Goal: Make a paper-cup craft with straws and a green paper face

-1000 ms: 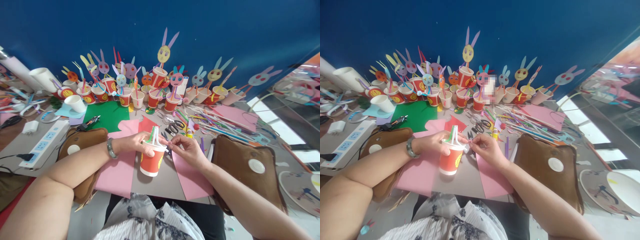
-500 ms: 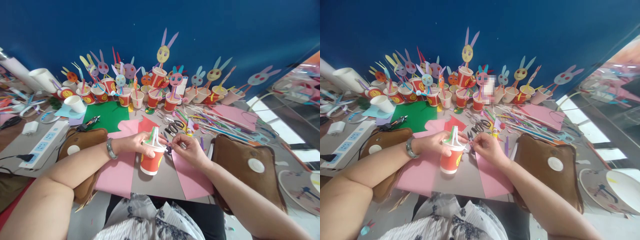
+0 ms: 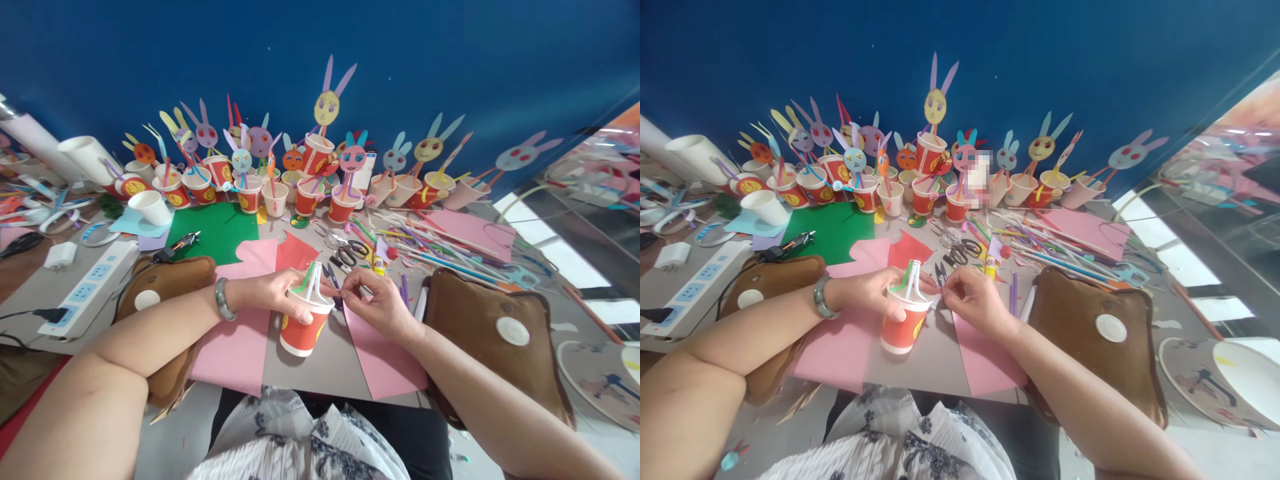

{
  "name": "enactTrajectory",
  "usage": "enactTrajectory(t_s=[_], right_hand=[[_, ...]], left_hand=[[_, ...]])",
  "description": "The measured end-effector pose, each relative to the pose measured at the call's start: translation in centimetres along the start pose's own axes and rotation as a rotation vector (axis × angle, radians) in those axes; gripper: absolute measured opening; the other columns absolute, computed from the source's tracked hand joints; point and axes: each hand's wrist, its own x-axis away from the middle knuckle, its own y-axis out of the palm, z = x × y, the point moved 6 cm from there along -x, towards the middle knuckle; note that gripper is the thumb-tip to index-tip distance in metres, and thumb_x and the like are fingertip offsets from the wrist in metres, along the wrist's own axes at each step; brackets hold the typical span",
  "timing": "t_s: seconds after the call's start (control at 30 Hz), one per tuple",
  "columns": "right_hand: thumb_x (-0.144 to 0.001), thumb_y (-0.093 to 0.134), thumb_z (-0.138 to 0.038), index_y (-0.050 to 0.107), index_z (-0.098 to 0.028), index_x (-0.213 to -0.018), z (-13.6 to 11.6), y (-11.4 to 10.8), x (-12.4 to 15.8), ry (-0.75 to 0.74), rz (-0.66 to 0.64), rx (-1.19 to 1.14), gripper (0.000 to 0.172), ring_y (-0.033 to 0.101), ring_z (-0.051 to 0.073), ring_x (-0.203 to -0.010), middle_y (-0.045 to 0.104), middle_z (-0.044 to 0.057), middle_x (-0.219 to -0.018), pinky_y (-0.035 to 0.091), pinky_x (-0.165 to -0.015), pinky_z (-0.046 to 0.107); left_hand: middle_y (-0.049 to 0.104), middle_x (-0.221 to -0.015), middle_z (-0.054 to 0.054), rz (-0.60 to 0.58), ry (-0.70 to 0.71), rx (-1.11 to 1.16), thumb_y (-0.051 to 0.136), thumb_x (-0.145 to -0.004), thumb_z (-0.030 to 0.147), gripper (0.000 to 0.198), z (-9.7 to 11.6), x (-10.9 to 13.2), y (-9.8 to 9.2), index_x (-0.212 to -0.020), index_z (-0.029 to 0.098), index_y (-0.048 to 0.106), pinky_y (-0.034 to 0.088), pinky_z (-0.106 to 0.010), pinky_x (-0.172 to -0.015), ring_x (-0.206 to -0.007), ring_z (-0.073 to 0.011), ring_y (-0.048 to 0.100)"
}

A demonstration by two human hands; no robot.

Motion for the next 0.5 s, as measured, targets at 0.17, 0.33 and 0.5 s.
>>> enactTrajectory(t_s=[0.17,0.33,0.5], right_hand=[[-0.080,0.061,-0.017,0.058,-0.022,-0.072,0.64,0.25,0.18,0.046,-0.009,-0.026,0.010,0.058,0.014,-0.062,0.064,0.000,-0.068,0.045,-0.055,0.026],[-0.082,0.062,-0.019,0.059,-0.022,-0.073,0.60,0.41,0.27,0.047,-0.015,-0.045,0.010,0.059,0.014,-0.062,0.064,0.000,-0.068,0.046,-0.055,0.026],[-0.085,0.066,-0.025,0.063,-0.021,-0.077,0.40,0.02,0.10,0.063,0.029,-0.073,0.009,0.059,0.014,-0.060,0.066,0.000,-0.068,0.048,-0.056,0.027]], left_hand=[[0.064,-0.139,-0.015,-0.021,-0.015,0.025,0.085,-0.074,0.037,0.066,-0.42,0.05,0.18,-0.134,0.019,0.064,0.042,-0.046,-0.115,-0.136,-0.0316,0.056],[0.066,-0.136,-0.015,-0.003,-0.018,0.008,0.085,-0.073,0.036,0.067,-0.27,0.02,0.16,-0.134,0.018,0.064,0.042,-0.047,-0.115,-0.135,-0.0321,0.056],[0.062,-0.141,-0.014,0.029,0.000,0.007,0.084,-0.073,0.037,0.066,-0.07,0.06,-0.16,-0.133,0.020,0.065,0.042,-0.045,-0.115,-0.137,-0.0323,0.054]])
